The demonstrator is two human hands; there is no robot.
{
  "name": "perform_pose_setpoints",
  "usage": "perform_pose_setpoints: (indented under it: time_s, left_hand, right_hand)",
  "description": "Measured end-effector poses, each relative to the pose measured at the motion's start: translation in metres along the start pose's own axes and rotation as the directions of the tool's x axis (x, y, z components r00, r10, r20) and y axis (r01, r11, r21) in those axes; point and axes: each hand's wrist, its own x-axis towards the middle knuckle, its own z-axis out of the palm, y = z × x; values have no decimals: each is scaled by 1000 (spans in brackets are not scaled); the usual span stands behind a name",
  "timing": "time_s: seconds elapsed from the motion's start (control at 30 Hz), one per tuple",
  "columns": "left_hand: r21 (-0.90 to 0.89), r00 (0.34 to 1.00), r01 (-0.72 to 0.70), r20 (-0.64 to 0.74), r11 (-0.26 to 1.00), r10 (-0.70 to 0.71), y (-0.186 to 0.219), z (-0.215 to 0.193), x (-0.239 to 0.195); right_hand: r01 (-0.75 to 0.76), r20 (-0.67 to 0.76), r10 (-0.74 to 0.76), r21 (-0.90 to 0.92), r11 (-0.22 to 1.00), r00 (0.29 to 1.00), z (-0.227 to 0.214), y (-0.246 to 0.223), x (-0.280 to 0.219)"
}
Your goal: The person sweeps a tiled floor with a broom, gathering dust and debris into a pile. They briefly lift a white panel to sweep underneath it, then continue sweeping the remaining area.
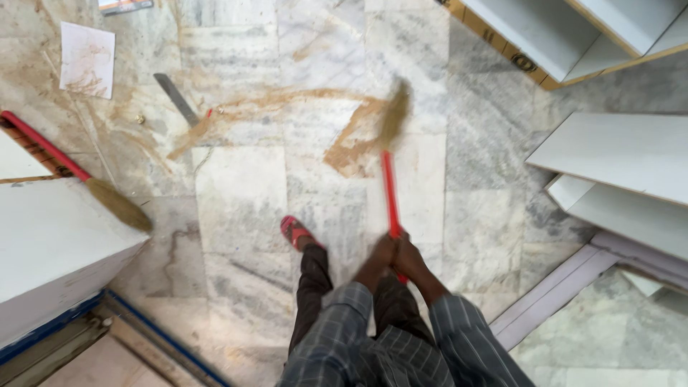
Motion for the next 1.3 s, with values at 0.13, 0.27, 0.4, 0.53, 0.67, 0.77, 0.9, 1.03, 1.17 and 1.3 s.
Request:
perform_pose_setpoints:
  time_s: [0.13, 0.27, 0.4, 0.53, 0.67, 0.77, 0.9, 1.03, 1.17, 1.3]
  left_hand:
    - [-329, 976, 59, -179, 942, -123, 44, -114, -11]
    - [-267, 928, -19, -362, 964, -82, 73, -172, -48]
    - [-20, 897, -50, -441, 999, 36, 62, -159, -82]
    - [155, 966, -70, -237, 985, 105, 35, -99, -107]
    - [392, 998, 44, 29, 919, -60, 18, -45, -129]
    - [427, 943, 151, 207, 891, -259, 10, -18, -124]
    - [515, 885, 82, 356, 853, -300, -6, -21, -91]
    - [70, 932, 263, 240, 962, -272, -18, -94, -86]
    - [234, 979, 105, -196, 967, -59, 26, -168, -88]
    - [-58, 922, 110, -367, 992, -124, 79, -204, -115]
  right_hand:
    - [-77, 237, 73, 8, 997, 969, 29, -124, 27]
    - [-4, 333, 11, -23, 1000, 943, 43, -204, 12]
    - [231, 120, -232, 23, 973, 965, 55, -186, -28]
    - [-85, 15, 84, 153, 985, 996, 53, -135, -85]
    - [-413, -18, 471, 452, 791, 882, 44, -106, -141]
    - [-419, -60, 587, 642, 642, 808, 41, -85, -159]
    - [-346, -11, 494, 699, 625, 870, 60, -51, -130]
    - [-451, 159, 432, 487, 748, 888, 102, -48, -83]
    - [-37, 107, 12, 233, 972, 994, 130, -117, -30]
    - [-211, 346, 107, 279, 937, 932, 108, -197, -24]
